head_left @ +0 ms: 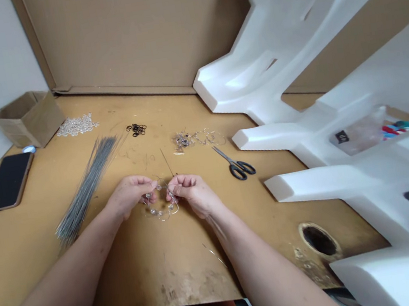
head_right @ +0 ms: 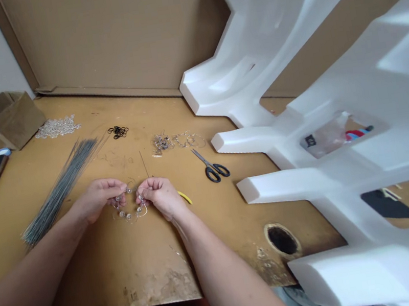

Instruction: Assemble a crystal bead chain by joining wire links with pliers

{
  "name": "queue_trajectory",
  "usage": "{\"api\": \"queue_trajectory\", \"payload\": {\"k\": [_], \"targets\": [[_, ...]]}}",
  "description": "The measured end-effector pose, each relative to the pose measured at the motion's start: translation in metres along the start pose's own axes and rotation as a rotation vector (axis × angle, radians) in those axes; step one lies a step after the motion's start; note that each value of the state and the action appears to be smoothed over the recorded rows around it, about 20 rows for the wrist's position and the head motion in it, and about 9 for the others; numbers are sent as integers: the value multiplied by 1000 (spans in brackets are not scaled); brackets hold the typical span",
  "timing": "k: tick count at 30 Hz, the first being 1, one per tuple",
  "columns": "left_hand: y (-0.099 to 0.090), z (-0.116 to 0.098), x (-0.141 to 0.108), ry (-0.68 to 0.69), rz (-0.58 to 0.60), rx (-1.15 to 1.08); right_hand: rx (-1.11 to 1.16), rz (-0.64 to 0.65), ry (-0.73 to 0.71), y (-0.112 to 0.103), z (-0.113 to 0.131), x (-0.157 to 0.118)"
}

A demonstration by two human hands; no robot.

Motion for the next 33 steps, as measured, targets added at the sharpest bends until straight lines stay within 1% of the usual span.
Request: {"api": "queue_trajectory", "payload": {"k": [4, 9, 13, 15, 17, 21, 25, 33], "targets": [[0, 4, 1, -22, -8, 79, -46, 6, 8, 1, -1, 0], [0, 3, -1, -47, -35, 133, -163, 5, 14, 1, -2, 0], [-2, -1, -2, -43, -80, 213, -300, -30, 33, -1, -4, 0], [-3, 0, -2, -49, -90, 234, -315, -38, 50, -1, -6, 1], [-3, 1, -2, -59, -75, 230, -287, -28, 57, -1, -6, 1], [0, 2, 0, -67, 1, 177, -217, 5, 52, -1, -6, 3], [1, 4, 1, -90, 13, 142, -204, 38, 65, -1, -7, 3], [5, 2, 1, -47, 73, 252, -218, 83, 93, 5, -6, 1]]}}
Point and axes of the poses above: each hand's wrist, its own x-axis towards the middle knuckle, its own y-axis out of the palm, z = x × y, the point moved 7 cm from there along x, towards the middle knuckle, and after that the axes turned 15 degrees about z, right-handed, at the moved point
